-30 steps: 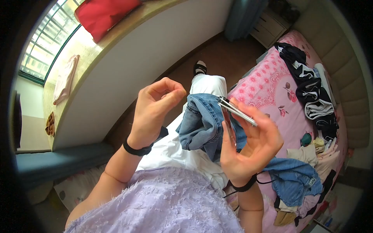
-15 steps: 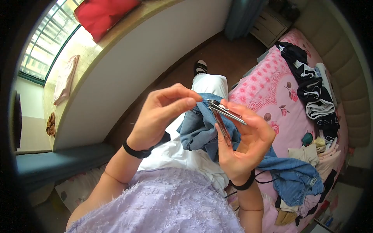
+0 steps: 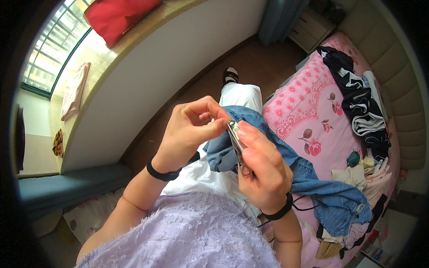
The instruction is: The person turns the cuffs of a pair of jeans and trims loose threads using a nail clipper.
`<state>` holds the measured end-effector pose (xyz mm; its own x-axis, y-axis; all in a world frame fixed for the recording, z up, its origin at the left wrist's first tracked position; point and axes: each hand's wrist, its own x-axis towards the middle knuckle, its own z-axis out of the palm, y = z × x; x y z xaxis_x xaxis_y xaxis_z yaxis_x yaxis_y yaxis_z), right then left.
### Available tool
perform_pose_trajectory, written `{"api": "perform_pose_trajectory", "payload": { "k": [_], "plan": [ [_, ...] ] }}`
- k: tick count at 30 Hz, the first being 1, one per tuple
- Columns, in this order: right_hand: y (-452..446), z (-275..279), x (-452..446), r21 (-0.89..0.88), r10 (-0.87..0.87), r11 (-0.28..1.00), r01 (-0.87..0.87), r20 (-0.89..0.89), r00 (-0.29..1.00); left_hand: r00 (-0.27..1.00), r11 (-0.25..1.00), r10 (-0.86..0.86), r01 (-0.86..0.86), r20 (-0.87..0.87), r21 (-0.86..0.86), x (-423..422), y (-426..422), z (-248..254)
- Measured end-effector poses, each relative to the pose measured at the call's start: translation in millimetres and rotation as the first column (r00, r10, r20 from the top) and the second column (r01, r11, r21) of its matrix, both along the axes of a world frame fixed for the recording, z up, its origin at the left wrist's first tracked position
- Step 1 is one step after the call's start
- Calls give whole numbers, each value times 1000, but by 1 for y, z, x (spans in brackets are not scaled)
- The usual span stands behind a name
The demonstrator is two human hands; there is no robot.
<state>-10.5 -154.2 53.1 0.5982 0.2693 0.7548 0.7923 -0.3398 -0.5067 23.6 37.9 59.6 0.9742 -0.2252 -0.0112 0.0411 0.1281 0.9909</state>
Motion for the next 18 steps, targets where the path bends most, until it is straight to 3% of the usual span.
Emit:
{"api": "perform_pose_trajectory", "payload": {
  "k": [2,3,5,7,13,18],
  "plan": [
    [-2,9,-5,-94,-37,995,30,-70,997,956,955,43,-125,292,270,1,-2,-4],
    [-3,12,-7,-142,-57,989,42,-104,993,957,956,86,-158,277,248,1,-3,-5],
    [3,0,-3,49,-104,993,107,-57,993,954,953,171,-223,247,204,1,-4,-7],
    [7,-2,1,239,-162,957,166,-37,986,969,970,243,-243,35,-23,3,0,-7],
    [0,6,2,311,-144,923,226,-265,953,953,953,298,-301,-52,-48,6,22,-2],
    [-7,11,-3,336,-114,912,233,-339,934,920,919,389,-391,41,54,25,54,-26]
  ]
}}
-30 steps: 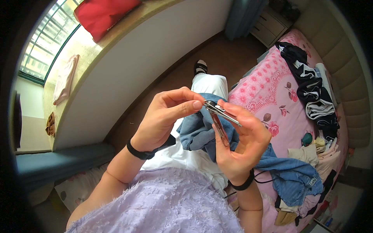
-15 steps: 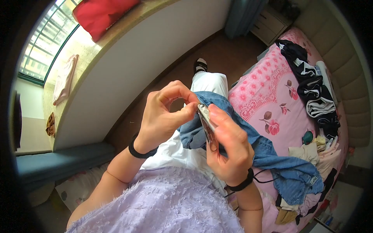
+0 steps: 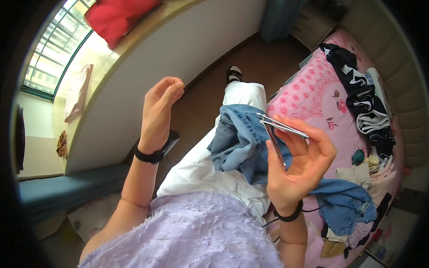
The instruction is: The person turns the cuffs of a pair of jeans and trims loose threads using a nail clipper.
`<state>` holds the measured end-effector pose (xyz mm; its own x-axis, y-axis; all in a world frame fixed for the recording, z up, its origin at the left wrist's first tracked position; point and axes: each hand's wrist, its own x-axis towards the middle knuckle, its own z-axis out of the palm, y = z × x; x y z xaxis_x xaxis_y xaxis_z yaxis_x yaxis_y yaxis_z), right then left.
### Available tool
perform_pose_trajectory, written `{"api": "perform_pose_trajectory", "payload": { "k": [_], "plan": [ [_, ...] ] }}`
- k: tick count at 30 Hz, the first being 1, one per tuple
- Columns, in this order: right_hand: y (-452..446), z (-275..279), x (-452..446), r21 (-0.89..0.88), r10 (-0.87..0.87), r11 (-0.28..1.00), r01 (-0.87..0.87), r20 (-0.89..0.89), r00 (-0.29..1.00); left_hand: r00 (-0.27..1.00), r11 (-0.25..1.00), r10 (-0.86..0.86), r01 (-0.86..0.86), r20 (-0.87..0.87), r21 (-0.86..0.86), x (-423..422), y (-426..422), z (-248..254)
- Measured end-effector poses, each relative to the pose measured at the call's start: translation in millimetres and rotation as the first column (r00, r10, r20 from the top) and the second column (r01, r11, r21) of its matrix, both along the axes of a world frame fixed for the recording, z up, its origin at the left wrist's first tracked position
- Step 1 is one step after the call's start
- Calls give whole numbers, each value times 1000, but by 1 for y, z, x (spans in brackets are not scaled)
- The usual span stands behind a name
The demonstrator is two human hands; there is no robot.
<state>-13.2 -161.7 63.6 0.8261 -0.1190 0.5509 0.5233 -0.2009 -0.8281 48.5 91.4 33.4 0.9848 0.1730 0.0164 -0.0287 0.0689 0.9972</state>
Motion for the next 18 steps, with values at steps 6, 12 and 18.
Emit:
{"api": "perform_pose_trajectory", "payload": {
  "k": [6,12,18],
  "plan": [
    [-40,5,-27,-53,-86,996,77,-177,980,986,987,138,-129,-91,94,26,44,-50],
    [-110,-7,-80,-121,-304,952,280,-418,856,923,939,343,-329,-174,105,43,79,-123],
    [-219,-43,-165,-219,-438,884,413,-699,565,864,894,439,-447,-248,24,41,73,-140]
  ]
}}
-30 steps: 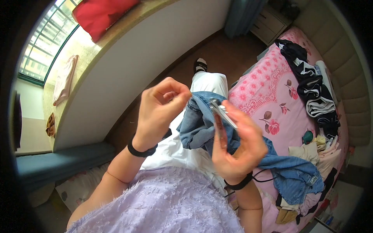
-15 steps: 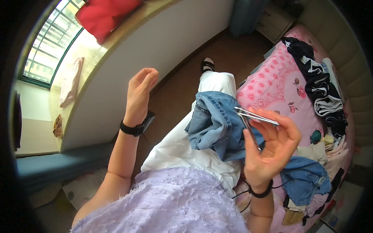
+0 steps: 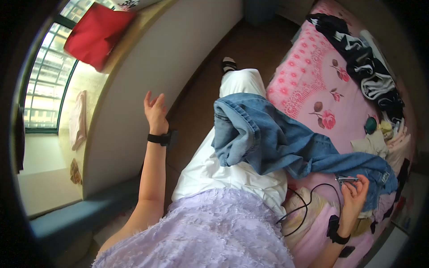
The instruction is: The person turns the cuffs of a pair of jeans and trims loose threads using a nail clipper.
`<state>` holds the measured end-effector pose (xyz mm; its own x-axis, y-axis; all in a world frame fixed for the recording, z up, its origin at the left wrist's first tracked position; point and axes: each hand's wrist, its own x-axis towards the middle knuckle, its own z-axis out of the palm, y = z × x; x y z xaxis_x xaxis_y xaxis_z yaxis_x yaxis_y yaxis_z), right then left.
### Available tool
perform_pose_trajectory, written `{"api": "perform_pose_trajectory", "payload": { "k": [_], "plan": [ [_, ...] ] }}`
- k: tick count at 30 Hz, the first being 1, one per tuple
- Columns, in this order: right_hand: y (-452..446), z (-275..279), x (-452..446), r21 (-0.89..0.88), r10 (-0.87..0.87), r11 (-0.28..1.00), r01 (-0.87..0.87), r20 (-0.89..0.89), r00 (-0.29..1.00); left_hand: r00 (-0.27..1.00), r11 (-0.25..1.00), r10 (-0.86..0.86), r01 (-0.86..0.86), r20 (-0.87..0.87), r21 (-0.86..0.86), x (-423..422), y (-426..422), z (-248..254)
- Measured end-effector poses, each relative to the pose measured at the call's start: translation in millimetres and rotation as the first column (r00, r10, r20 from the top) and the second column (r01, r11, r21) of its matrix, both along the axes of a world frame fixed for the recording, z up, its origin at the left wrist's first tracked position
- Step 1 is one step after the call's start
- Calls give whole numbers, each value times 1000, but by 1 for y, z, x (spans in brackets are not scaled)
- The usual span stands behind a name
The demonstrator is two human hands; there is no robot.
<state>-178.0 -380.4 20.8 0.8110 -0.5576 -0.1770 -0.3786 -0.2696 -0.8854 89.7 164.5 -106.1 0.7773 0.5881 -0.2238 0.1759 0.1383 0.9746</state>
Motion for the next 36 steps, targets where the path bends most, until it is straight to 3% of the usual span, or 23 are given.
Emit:
{"api": "perform_pose_trajectory", "payload": {
  "k": [3,5,7,10,11,12,13,14,15,16,18,21,23,25,27,31,33,36],
  "plan": [
    [-49,-39,-43,27,-65,997,68,-122,990,998,996,29,-24,51,-91,3,-15,-7],
    [-68,-52,-61,42,-139,987,155,-267,954,972,961,-194,215,131,-174,6,-6,-21],
    [-85,-74,-69,61,-245,957,282,-345,906,964,954,-262,265,35,-143,5,-17,-14],
    [-100,-93,-67,13,-264,949,314,-511,818,916,916,-401,401,-9,11,-5,-51,17],
    [-100,-98,-63,-293,-273,946,138,-496,824,862,862,-507,507,5,-7,-8,-59,31],
    [-97,-104,-58,-560,-272,827,-55,-483,833,798,798,-603,603,16,-20,-13,-66,45],
    [-93,-111,-52,-759,-262,606,-237,-471,842,724,723,-690,690,25,-30,-17,-71,54],
    [-70,-93,-30,-758,-190,613,-224,-417,889,606,601,-791,795,87,-81,-21,-72,59],
    [-40,-68,-3,-684,-97,702,-198,-367,925,473,459,-867,880,155,-120,-24,-74,63],
    [-7,-43,22,-595,-12,783,-180,-303,953,420,398,-890,906,179,-144,-28,-80,70],
    [60,-3,63,-202,168,961,-187,-106,980,408,364,-896,901,177,-238,-40,-90,82],
    [136,34,97,123,456,883,-454,9,890,413,348,-891,888,189,-299,-45,-95,84],
    [170,37,108,244,527,804,-543,133,839,374,282,-892,899,252,-336,-49,-95,97],
    [194,35,116,170,574,763,-623,264,775,391,314,-898,890,201,-330,-57,-101,114],
    [202,35,126,210,606,713,-669,295,739,359,290,-905,913,227,-288,-62,-99,120],
    [198,33,129,448,435,704,-550,340,834,423,380,-881,900,212,-213,-64,-103,131],
    [187,38,126,443,364,758,-480,323,874,450,418,-870,890,204,-180,-62,-107,134],
    [171,38,123,212,281,910,-355,314,907,479,452,-847,877,229,-162,-60,-117,135]
  ]
}}
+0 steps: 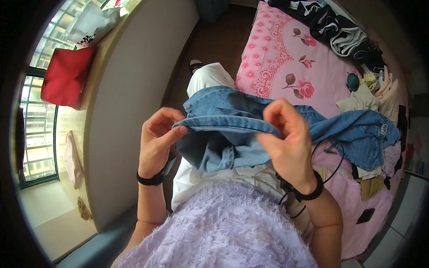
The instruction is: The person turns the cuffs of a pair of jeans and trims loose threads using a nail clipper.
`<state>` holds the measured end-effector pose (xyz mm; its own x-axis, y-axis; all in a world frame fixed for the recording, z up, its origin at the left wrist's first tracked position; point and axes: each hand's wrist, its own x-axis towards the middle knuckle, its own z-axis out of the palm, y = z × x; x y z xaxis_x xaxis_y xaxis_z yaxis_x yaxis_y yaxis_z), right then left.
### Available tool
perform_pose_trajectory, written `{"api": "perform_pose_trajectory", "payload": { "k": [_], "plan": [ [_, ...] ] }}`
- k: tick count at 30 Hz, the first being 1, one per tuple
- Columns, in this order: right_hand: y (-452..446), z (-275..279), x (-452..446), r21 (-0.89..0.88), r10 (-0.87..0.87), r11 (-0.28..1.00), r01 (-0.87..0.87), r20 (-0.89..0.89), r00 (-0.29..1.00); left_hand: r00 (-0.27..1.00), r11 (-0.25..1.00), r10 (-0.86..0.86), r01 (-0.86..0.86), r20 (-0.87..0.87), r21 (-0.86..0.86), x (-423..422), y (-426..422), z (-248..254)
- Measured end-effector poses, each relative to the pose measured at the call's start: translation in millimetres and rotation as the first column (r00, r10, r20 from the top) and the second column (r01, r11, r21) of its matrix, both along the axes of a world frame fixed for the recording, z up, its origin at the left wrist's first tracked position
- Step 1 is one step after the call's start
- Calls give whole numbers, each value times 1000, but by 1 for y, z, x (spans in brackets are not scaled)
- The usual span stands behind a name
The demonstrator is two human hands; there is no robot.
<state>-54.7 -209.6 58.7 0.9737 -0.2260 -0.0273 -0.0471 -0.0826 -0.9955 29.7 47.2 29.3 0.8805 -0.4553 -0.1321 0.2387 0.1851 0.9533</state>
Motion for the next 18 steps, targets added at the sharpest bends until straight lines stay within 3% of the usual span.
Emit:
{"api": "perform_pose_trajectory", "payload": {
  "k": [3,7,10,13,18],
  "plan": [
    [-19,-10,-2,-107,-74,991,81,68,995,992,999,-32,29,121,26,2,-12,-3],
    [-16,-6,3,47,-125,991,124,38,991,995,997,-70,71,-77,9,1,-21,2],
    [-8,-1,5,119,-12,993,24,-105,994,988,994,-106,104,-110,-21,2,-24,0],
    [0,-3,7,217,39,976,-14,-113,993,970,985,-128,100,-207,-137,5,-23,-7],
    [-6,-7,0,408,259,904,-127,-285,923,866,942,-142,-30,-479,-334,7,-35,-4]
  ]
}}
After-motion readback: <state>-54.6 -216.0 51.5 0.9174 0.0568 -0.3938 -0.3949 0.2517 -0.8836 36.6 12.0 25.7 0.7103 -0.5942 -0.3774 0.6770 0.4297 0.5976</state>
